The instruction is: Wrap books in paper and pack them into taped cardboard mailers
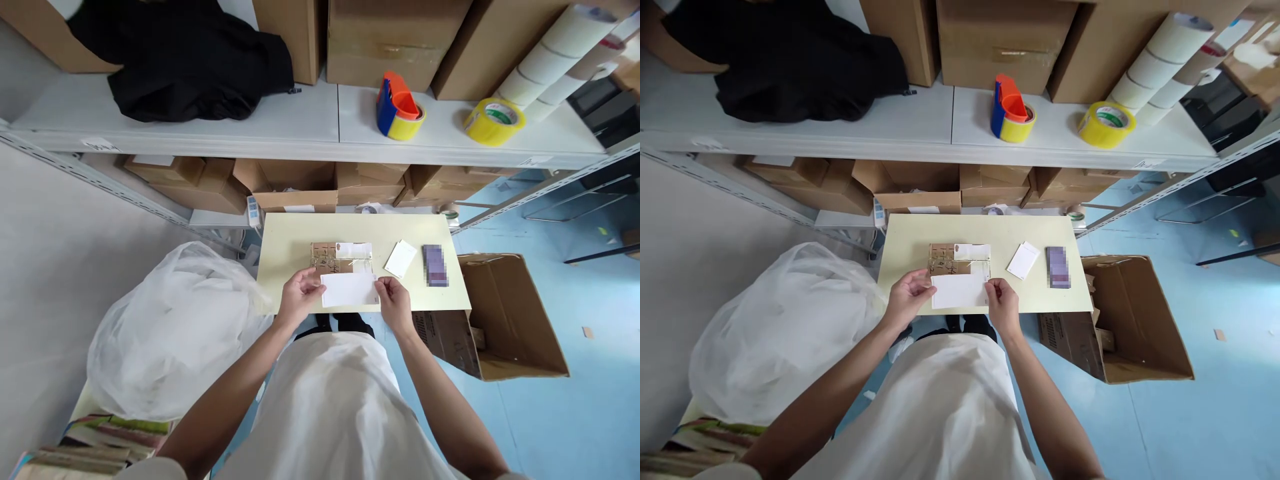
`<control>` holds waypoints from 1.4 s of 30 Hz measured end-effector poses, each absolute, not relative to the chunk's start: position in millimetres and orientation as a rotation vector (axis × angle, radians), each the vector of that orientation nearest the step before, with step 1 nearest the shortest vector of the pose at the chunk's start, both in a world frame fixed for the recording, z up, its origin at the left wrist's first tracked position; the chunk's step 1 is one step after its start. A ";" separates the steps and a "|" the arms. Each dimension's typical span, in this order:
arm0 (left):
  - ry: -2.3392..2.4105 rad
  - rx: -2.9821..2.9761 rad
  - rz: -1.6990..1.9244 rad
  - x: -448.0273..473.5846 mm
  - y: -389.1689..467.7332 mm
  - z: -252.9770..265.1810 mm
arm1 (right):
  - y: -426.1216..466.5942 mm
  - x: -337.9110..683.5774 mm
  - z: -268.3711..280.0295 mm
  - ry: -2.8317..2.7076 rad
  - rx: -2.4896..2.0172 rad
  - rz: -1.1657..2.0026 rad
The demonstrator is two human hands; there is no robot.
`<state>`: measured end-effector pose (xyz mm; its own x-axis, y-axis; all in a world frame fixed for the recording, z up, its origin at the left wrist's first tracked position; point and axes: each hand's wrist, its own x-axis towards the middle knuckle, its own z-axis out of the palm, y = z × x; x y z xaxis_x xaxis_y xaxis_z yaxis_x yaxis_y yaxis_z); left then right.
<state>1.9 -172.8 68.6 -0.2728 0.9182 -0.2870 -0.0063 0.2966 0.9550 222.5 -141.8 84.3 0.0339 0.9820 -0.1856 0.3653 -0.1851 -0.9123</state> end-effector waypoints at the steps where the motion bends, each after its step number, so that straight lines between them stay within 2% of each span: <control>1: 1.588 0.865 1.165 0.4 -165.4 64.5 | -134.0 220.2 79.4 -1.397 -1.643 1.152; 10: 1.915 1.198 1.054 -7.4 -98.7 27.1 | -67.2 198.3 25.3 -1.747 -1.807 0.805; 21: 2.058 1.442 0.844 -8.5 -94.2 8.5 | -60.9 187.4 1.8 -2.033 -1.904 0.466; 26: 2.153 1.582 0.779 -17.5 -93.6 7.6 | -62.4 192.6 -7.1 -1.980 -1.874 0.338; 31: 2.037 1.901 0.706 -14.7 -100.8 19.0 | -65.1 202.1 1.7 -1.966 -1.723 0.285; 34: 1.720 2.225 0.457 1.1 -105.0 24.2 | -69.3 190.2 11.0 -2.287 -1.470 0.358; 37: 1.685 2.252 0.196 10.8 -106.2 18.7 | -74.5 170.9 10.7 -2.569 -1.314 0.487; 42: 1.800 2.158 0.066 2.1 -104.5 5.4 | -79.5 168.9 -0.7 -2.591 -1.563 0.465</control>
<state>2.1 -104.5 5.4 0.2009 0.9642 -0.1728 0.9489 -0.1478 0.2787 168.9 -79.5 -0.7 -0.4761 0.8751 -0.0870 0.8508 0.4333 -0.2974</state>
